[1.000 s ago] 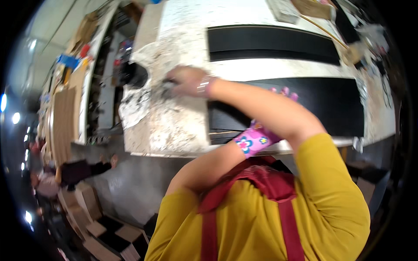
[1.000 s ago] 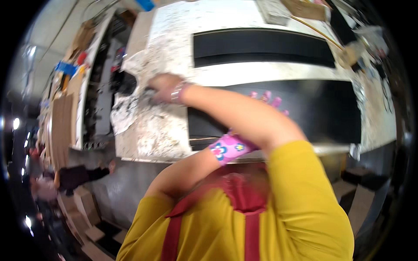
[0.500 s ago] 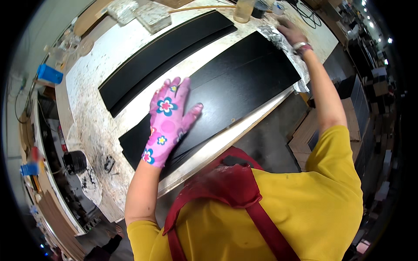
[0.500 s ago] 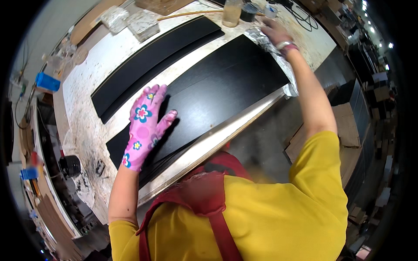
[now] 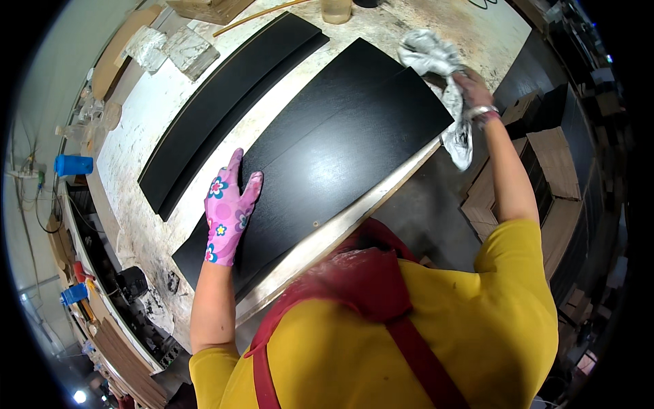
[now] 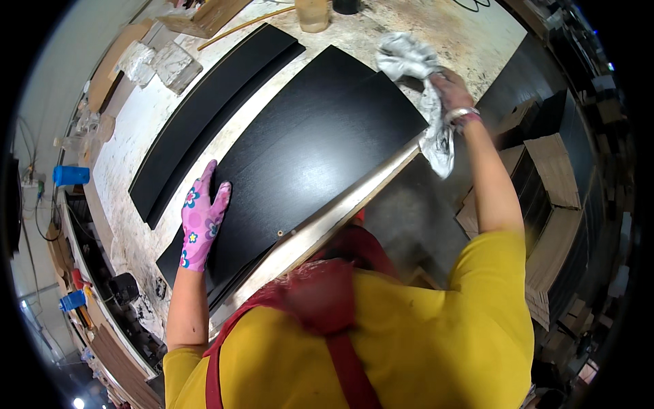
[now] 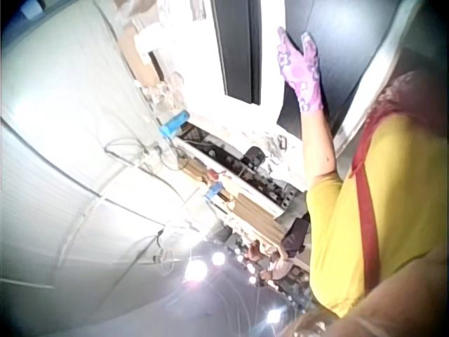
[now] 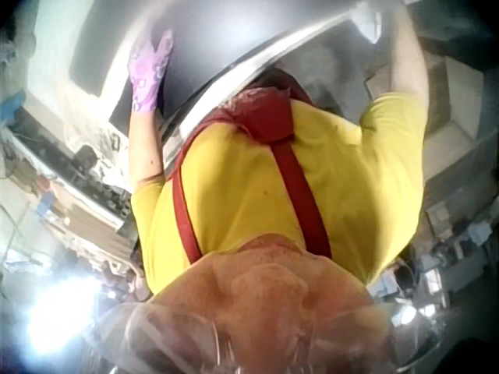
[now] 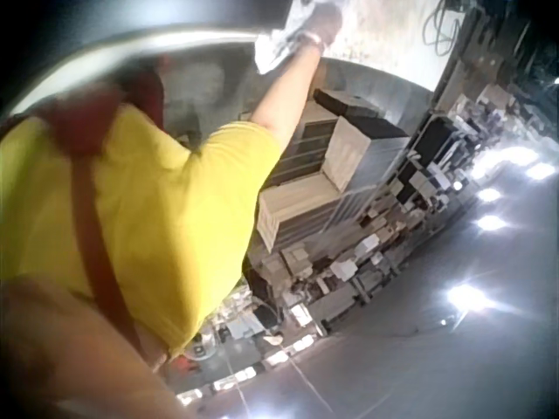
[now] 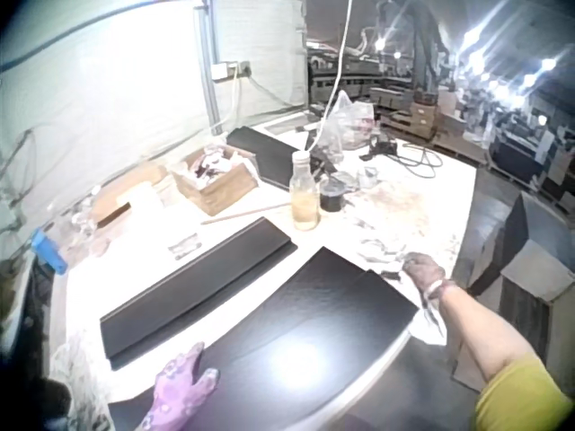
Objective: The person wipes down black rectangular panels with a white cloth, handling them one at a time on a workshop table.
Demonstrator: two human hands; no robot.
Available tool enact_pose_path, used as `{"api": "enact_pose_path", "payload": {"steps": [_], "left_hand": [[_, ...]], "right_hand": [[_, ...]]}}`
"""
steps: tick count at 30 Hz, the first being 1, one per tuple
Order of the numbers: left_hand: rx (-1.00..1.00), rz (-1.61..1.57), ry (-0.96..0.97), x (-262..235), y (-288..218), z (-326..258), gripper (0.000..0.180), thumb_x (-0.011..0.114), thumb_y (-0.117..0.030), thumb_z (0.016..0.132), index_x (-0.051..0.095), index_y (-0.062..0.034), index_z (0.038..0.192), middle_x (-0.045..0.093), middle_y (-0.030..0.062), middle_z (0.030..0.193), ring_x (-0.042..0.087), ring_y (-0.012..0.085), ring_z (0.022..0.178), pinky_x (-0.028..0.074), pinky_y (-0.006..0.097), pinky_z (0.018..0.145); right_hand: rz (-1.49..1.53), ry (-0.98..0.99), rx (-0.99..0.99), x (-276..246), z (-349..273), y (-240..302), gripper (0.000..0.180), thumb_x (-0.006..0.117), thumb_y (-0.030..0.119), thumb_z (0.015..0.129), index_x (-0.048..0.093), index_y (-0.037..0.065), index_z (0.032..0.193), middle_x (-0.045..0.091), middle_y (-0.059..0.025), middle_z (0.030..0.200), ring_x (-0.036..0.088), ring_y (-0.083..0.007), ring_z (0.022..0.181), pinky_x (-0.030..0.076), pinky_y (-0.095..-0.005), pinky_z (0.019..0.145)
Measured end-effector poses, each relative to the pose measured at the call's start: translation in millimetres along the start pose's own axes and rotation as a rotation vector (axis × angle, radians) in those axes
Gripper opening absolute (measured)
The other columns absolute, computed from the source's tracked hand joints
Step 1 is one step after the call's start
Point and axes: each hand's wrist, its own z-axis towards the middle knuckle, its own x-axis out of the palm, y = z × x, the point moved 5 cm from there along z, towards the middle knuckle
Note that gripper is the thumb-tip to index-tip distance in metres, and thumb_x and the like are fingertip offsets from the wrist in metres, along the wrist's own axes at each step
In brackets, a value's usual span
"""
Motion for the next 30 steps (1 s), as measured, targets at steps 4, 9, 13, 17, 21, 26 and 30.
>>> {"api": "enact_pose_path", "payload": {"steps": [4, 9, 13, 17, 21, 26, 30], "left_hand": [[-0.062, -0.019, 0.082, 0, -6, 0, 0.057, 0.053, -0.044, 0.093, 0.042, -0.0177, 0.142, 0.06, 0.0207, 0.118, 0.059, 0.0368, 0.109, 0.047, 0.042, 0.092], [0.07, 0.0, -0.04, 2, -6, 2, 0.058, 0.056, -0.044, 0.091, 0.046, -0.0103, 0.138, 0.062, 0.0198, 0.1, 0.062, 0.0348, 0.094, 0.049, 0.043, 0.081], [0.042, 0.014, -0.026, 2, 1, -3, 0.058, 0.055, -0.045, 0.092, 0.047, -0.0098, 0.137, 0.062, 0.0212, 0.101, 0.062, 0.0366, 0.095, 0.049, 0.043, 0.082], [0.105, -0.031, -0.06, -1, -8, -2, 0.059, 0.053, -0.046, 0.092, 0.046, -0.0092, 0.138, 0.062, 0.0226, 0.104, 0.061, 0.0372, 0.098, 0.049, 0.044, 0.084], [0.058, 0.039, -0.033, 5, -4, -7, 0.058, 0.053, -0.044, 0.093, 0.045, -0.0092, 0.139, 0.062, 0.0223, 0.105, 0.061, 0.0376, 0.098, 0.049, 0.045, 0.085], [0.021, 0.031, 0.0, 0, -5, -6, 0.057, 0.052, -0.042, 0.093, 0.045, -0.0079, 0.138, 0.062, 0.0233, 0.107, 0.062, 0.0388, 0.099, 0.049, 0.045, 0.086], [0.073, -0.031, -0.046, 4, -8, -3, 0.056, 0.051, -0.041, 0.094, 0.047, -0.0054, 0.137, 0.061, 0.023, 0.112, 0.059, 0.0388, 0.106, 0.045, 0.044, 0.092]], "right_hand": [[-0.06, -0.001, -0.478, -39, -111, 98, 0.046, 0.065, 0.007, 0.083, 0.055, 0.002, 0.127, 0.058, -0.015, 0.126, 0.056, -0.0265, 0.116, 0.045, -0.035, 0.096], [-0.603, 0.362, -1.138, 115, -255, 161, 0.021, 0.061, 0.016, 0.078, 0.063, 0.008, 0.098, 0.06, -0.0069, 0.115, 0.06, -0.0256, 0.099, 0.043, -0.0499, 0.092], [-1.386, 0.178, -0.751, 139, -187, 107, 0.018, 0.059, 0.013, 0.08, 0.062, 0.006, 0.097, 0.059, -0.0096, 0.104, 0.061, -0.029, 0.092, 0.043, -0.0496, 0.086], [-0.306, -0.211, -0.352, -5, -60, 42, 0.035, 0.057, 0.019, 0.091, 0.055, -0.006, 0.116, 0.062, -0.0188, 0.108, 0.06, -0.0314, 0.1, 0.046, -0.0387, 0.088], [-0.188, -0.216, -0.606, 16, -109, 128, 0.048, 0.057, 0.031, 0.093, 0.053, -0.006, 0.123, 0.059, -0.0202, 0.123, 0.055, -0.0316, 0.117, 0.045, -0.0323, 0.097], [-0.68, 0.394, -1.348, 114, -196, 153, 0.039, 0.061, 0.017, 0.083, 0.056, 0.004, 0.119, 0.06, -0.0171, 0.113, 0.059, -0.0301, 0.103, 0.047, -0.0372, 0.092], [-0.536, 0.025, -0.744, 53, -22, 84, 0.047, 0.064, 0.011, 0.08, 0.053, 0.005, 0.126, 0.054, -0.0184, 0.129, 0.049, -0.035, 0.122, 0.038, -0.038, 0.106]]}}
